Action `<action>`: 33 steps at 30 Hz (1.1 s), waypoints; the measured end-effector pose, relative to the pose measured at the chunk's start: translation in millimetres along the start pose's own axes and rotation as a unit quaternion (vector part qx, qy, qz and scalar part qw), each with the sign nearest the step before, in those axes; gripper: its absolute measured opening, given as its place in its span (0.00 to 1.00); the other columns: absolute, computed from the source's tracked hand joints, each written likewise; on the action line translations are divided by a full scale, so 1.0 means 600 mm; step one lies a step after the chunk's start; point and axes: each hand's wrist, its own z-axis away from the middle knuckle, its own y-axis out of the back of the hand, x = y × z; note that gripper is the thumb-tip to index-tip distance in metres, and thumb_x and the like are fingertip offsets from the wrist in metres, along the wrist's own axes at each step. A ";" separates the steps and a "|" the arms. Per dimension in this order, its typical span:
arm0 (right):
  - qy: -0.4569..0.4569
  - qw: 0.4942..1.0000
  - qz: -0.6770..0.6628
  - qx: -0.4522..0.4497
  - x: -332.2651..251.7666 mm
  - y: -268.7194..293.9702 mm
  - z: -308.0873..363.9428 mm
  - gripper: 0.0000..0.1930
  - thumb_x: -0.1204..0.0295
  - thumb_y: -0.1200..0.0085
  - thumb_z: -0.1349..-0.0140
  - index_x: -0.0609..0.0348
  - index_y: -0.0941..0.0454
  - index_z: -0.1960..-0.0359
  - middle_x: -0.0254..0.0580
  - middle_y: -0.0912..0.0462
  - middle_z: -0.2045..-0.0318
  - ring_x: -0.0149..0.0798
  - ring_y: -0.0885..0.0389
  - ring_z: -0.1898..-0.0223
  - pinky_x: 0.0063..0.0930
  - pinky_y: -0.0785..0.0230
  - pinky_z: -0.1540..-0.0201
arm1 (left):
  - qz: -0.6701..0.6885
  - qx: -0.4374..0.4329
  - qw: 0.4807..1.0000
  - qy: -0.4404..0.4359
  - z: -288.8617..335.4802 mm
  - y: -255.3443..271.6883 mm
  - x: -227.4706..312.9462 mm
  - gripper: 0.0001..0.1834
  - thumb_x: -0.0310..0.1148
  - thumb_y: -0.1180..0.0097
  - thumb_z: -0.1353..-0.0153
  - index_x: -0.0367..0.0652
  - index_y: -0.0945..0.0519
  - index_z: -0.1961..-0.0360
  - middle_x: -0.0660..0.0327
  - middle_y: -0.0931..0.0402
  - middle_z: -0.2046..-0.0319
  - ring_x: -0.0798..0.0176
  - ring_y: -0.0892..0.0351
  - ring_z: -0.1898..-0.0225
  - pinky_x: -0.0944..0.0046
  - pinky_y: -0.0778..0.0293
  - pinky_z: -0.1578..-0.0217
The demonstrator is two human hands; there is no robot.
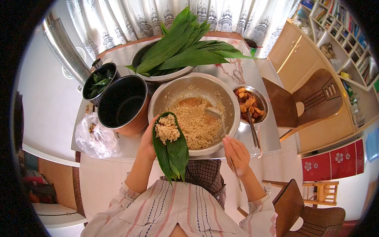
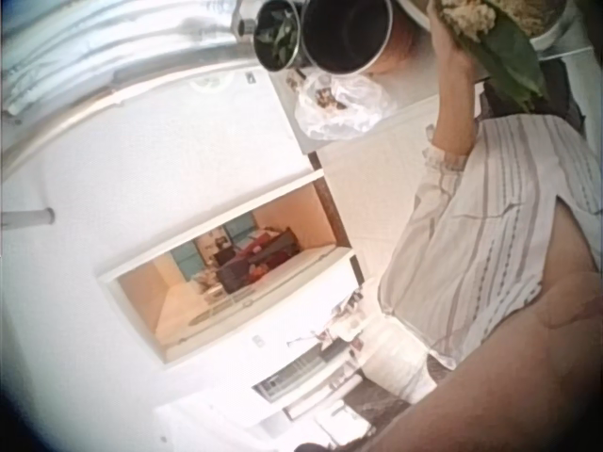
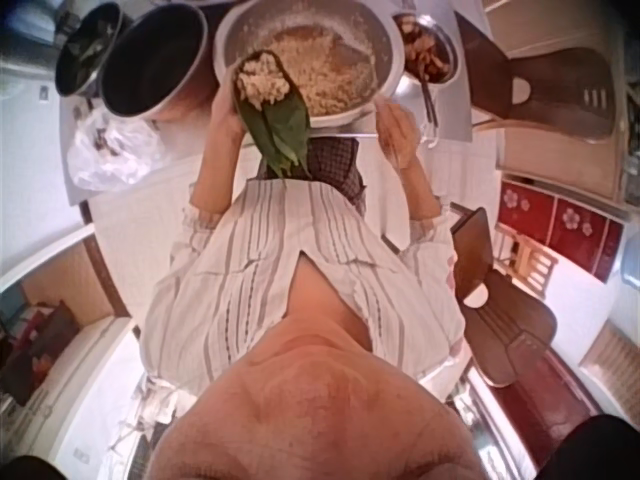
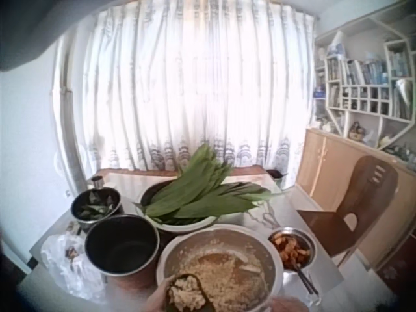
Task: The person wraps zongzi by folding leaves into a cone, filling them with rice and other ingredients using a spoon and chopsticks, and then securing the bundle with red string.
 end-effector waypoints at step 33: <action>-0.038 0.950 -0.280 -0.131 -0.021 0.041 -0.176 0.10 0.82 0.43 0.49 0.60 0.20 0.63 0.44 0.18 0.63 0.42 0.20 0.65 0.27 0.28 0.64 | -0.065 0.037 0.996 0.043 -0.062 -0.031 -0.009 0.29 0.57 0.61 0.38 0.45 0.27 0.50 0.55 0.25 0.54 0.53 0.25 0.54 0.49 0.30 0.49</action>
